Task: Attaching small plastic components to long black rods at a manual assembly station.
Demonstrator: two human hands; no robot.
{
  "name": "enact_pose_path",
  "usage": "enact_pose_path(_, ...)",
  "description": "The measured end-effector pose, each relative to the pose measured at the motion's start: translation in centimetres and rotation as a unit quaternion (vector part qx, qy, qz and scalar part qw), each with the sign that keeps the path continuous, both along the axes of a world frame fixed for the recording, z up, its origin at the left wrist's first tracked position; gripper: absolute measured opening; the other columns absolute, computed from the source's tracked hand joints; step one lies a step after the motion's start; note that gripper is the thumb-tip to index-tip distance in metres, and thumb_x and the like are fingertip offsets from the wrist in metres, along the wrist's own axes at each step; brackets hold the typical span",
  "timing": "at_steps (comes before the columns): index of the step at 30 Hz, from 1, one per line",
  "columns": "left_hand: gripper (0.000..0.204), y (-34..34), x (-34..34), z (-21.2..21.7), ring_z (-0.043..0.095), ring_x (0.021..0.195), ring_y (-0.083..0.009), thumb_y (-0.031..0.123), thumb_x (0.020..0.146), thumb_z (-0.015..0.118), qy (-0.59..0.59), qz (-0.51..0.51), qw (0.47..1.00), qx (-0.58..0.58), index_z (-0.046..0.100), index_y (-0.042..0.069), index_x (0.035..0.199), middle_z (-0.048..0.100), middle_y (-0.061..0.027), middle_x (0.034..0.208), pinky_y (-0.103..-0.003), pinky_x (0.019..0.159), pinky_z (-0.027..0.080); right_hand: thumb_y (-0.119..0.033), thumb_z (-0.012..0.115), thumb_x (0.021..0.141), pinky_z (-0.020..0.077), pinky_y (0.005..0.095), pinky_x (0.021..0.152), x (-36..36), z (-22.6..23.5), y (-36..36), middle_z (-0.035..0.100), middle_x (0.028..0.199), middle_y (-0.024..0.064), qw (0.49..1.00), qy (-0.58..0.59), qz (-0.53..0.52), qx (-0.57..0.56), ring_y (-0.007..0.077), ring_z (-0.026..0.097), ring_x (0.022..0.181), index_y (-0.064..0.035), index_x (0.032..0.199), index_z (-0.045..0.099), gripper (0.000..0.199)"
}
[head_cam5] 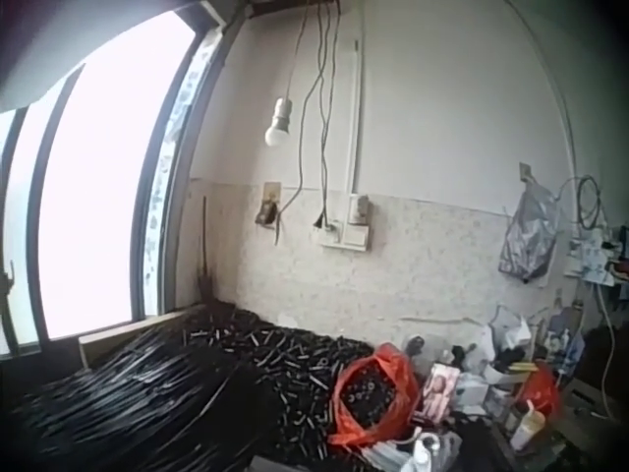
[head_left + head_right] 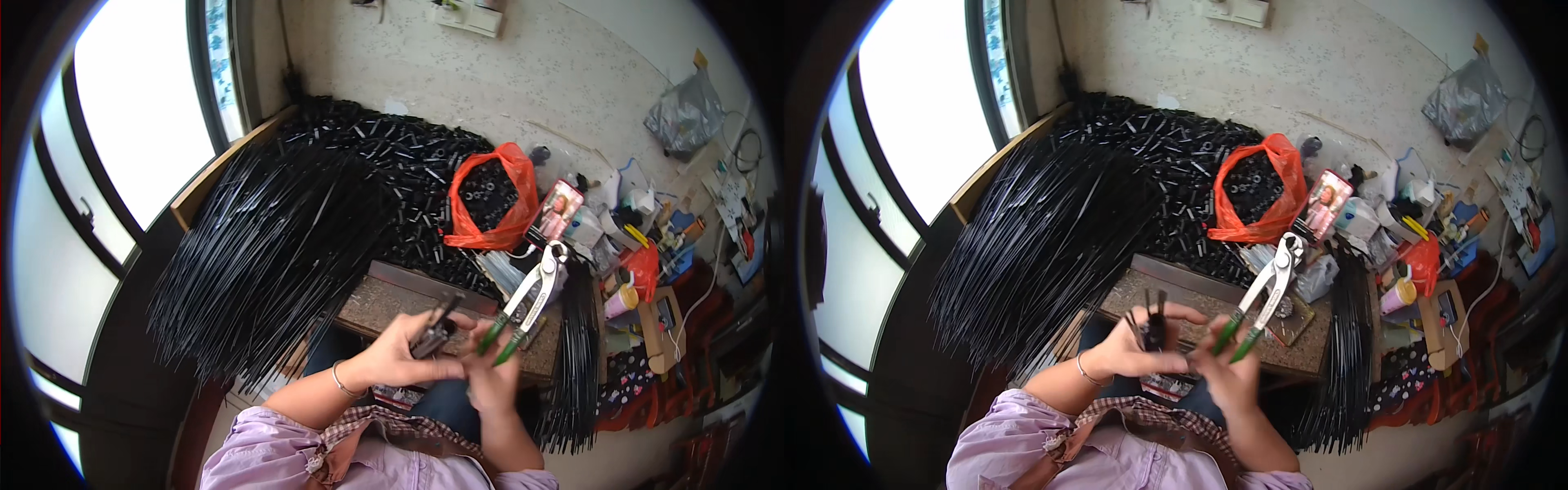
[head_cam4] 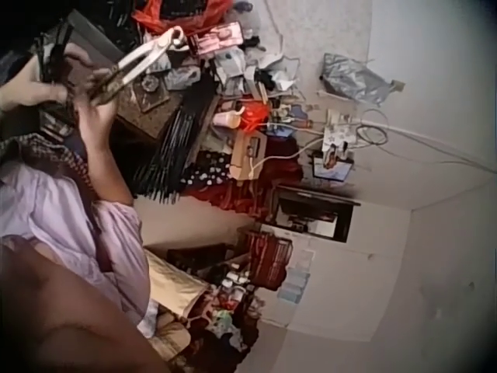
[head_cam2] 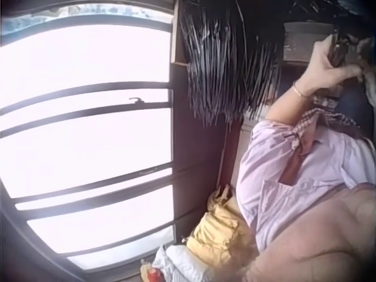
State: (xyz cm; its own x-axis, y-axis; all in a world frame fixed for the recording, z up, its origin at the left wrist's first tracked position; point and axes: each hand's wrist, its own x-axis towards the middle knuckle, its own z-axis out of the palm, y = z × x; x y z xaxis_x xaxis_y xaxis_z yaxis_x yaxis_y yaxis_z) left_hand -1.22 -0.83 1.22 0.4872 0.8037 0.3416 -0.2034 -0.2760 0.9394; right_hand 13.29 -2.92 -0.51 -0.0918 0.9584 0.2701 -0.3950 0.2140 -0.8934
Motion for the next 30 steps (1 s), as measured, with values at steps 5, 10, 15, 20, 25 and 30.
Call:
enact_pose_path(5, 0.080, 2.3, -1.9, -0.9, 0.031, 0.039, -0.0005, 0.028, 0.043, 0.074, -0.180, 0.040, 0.983, 0.004, 0.035, -0.002, 0.106, 0.037, 0.0063, 0.046, -0.015, 0.037, 0.020, -0.010, 0.043, 0.075, 0.0353, 0.0176, 0.041, 4.6, 0.9, -2.7, 0.049, 0.058, 0.0069, 0.918, -0.303, 0.192, -0.170, 0.0090, 0.046, 0.044, 0.0074, 0.082, 0.043, 0.019)
enact_pose_path(10, 0.066, 1.9, -1.4, 0.2, 0.031, 0.046, -0.0009, 0.027, 0.041, 0.076, -0.066, 0.077, 0.994, 0.047, 0.047, -0.001, 0.093, 0.037, 0.0066, 0.049, -0.015, 0.041, 0.022, -0.008, 0.042, 0.076, 0.0377, 0.0188, 0.047, 3.0, 0.3, -3.3, 0.052, 0.066, 0.0084, 0.889, -0.360, 0.252, -0.126, 0.0098, 0.049, 0.053, 0.0038, 0.103, 0.038, 0.029)
enact_pose_path(15, 0.033, 0.7, -0.6, 1.1, 0.035, 0.049, 0.0000, 0.016, 0.049, 0.072, -0.060, 0.129, 0.990, 0.016, 0.050, 0.002, 0.069, 0.042, 0.0062, 0.054, -0.014, 0.042, 0.027, -0.009, 0.038, 0.078, 0.0408, 0.0300, 0.059, 4.3, 0.1, -2.3, 0.050, 0.081, 0.0175, 0.898, -0.130, 0.393, -0.151, 0.0218, 0.052, 0.066, 0.0012, 0.117, 0.018, 0.046)
enact_pose_path(20, 0.027, 0.4, 0.0, 0.0, 0.042, 0.052, -0.0044, 0.016, 0.049, 0.069, -0.045, 0.204, 0.978, 0.008, 0.051, 0.002, 0.065, 0.048, 0.0011, 0.058, -0.017, 0.046, 0.033, -0.012, 0.038, 0.079, 0.0399, 0.0249, 0.057, 5.5, 0.9, -1.7, 0.049, 0.072, 0.0146, 0.841, -0.169, 0.455, -0.240, 0.0167, 0.050, 0.059, 0.0025, 0.115, 0.023, 0.042)
enact_pose_path(25, 0.029, 1.4, -0.3, -1.1, 0.042, 0.050, -0.0043, 0.016, 0.051, 0.068, 0.029, 0.203, 0.978, 0.037, 0.049, 0.003, 0.068, 0.048, -0.0009, 0.058, -0.017, 0.045, 0.034, -0.007, 0.046, 0.072, 0.0424, 0.0320, 0.057, 5.0, 3.0, -2.5, 0.051, 0.079, 0.0189, 0.750, -0.641, 0.086, 0.139, 0.0298, 0.053, 0.067, -0.0004, 0.106, 0.034, 0.036)
enact_pose_path(30, 0.031, 1.6, -0.2, -0.4, 0.040, 0.050, -0.0039, 0.015, 0.051, 0.068, 0.019, 0.180, 0.981, 0.063, 0.048, 0.004, 0.071, 0.046, 0.0012, 0.058, -0.016, 0.045, 0.032, -0.004, 0.045, 0.072, 0.0424, 0.0259, 0.057, 4.2, 1.0, -3.0, 0.052, 0.073, 0.0154, 0.828, -0.548, 0.072, 0.095, 0.0195, 0.054, 0.061, 0.0015, 0.100, 0.039, 0.030)
